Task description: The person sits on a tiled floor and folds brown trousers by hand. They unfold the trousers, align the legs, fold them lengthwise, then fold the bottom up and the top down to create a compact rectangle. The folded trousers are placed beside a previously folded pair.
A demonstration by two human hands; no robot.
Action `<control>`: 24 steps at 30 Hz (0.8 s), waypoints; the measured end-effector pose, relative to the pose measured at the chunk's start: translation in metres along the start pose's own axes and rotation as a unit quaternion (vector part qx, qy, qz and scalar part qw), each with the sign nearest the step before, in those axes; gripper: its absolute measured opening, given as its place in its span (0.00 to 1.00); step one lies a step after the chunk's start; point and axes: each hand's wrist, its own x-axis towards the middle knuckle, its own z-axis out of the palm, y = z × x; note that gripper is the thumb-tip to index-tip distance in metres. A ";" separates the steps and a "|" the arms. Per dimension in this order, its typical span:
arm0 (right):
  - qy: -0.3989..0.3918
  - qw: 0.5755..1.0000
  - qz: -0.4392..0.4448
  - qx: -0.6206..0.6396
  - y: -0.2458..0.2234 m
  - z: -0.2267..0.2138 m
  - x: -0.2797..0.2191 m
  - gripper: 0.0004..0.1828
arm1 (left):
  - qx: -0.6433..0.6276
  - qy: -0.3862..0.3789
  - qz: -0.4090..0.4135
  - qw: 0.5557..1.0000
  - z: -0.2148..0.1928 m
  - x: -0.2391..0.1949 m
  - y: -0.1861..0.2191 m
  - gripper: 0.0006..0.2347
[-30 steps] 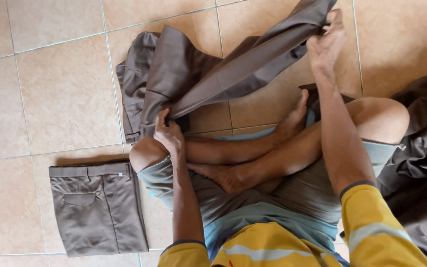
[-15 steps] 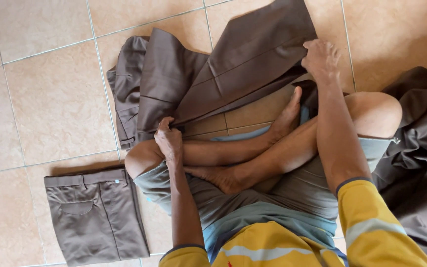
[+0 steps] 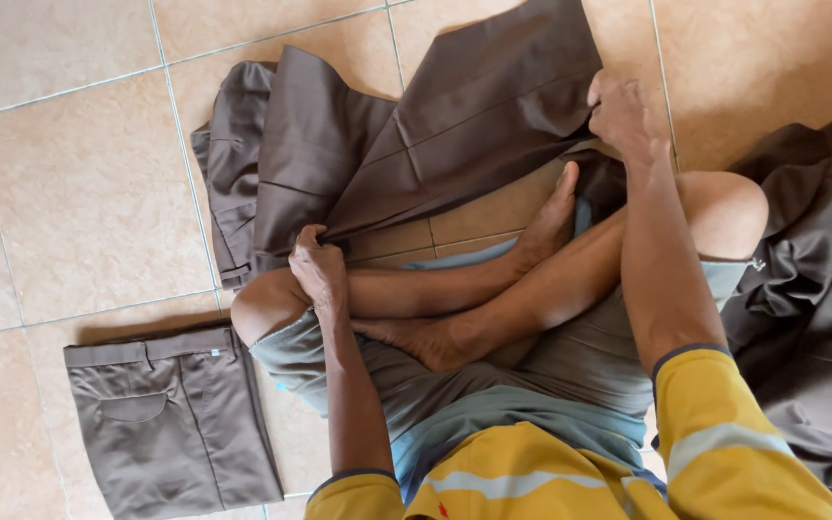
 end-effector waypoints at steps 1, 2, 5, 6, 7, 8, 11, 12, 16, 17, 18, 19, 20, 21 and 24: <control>-0.054 0.997 -0.015 0.045 -0.015 -0.017 -0.010 0.18 | -0.002 0.005 -0.003 1.000 -0.001 0.001 0.002 0.20; -0.107 0.990 -0.031 0.090 -0.031 -0.035 -0.020 0.23 | -0.005 0.009 -0.006 1.000 -0.002 0.002 0.004 0.20; -0.225 0.973 -0.050 -0.011 -0.042 -0.046 -0.029 0.41 | 0.001 -0.041 -0.086 0.995 0.016 0.001 -0.022 0.14; -0.226 0.973 -0.052 -0.013 -0.051 -0.051 -0.035 0.41 | 0.001 -0.040 -0.088 0.995 0.018 0.001 -0.023 0.14; -0.219 0.973 -0.044 -0.059 -0.061 -0.055 -0.041 0.41 | 0.001 -0.033 -0.091 0.995 0.019 0.001 -0.025 0.14; -0.211 0.971 -0.036 -0.105 -0.069 -0.060 -0.047 0.41 | 0.001 -0.026 -0.094 0.995 0.021 0.002 -0.026 0.14; -0.107 0.991 0.075 0.036 -0.010 0.012 -0.004 0.26 | -0.005 -0.013 -0.093 0.996 0.021 0.003 -0.030 0.14; -0.107 0.991 0.072 0.036 0.012 0.021 0.005 0.26 | -0.005 -0.010 -0.094 0.995 0.017 0.003 -0.022 0.14; 0.214 0.944 -0.238 -0.075 0.008 -0.025 0.009 0.20 | -0.017 0.041 -0.007 0.999 0.004 0.003 -0.004 0.18; 0.309 0.907 -0.282 -0.052 -0.014 -0.058 -0.001 0.26 | -0.032 0.034 0.015 0.999 0.002 0.003 -0.001 0.16; 0.309 0.906 -0.286 -0.050 -0.025 -0.070 -0.001 0.26 | -0.030 0.037 0.012 0.999 0.002 0.003 0.000 0.16; 0.368 0.885 -0.260 -0.117 -0.035 -0.083 -0.004 0.18 | -0.029 0.020 0.007 0.999 0.002 0.002 0.001 0.15; 0.423 0.856 -0.232 -0.184 -0.045 -0.095 -0.006 0.19 | -0.027 0.003 0.001 1.000 0.003 0.001 0.001 0.14; 0.422 0.856 -0.236 -0.182 -0.027 -0.086 -0.001 0.19 | -0.026 0.005 -0.003 1.000 0.003 0.001 0.003 0.14; 0.239 0.932 -0.242 -0.125 0.027 -0.053 0.017 0.11 | 0.005 0.003 0.021 1.000 0.004 -0.002 0.005 0.15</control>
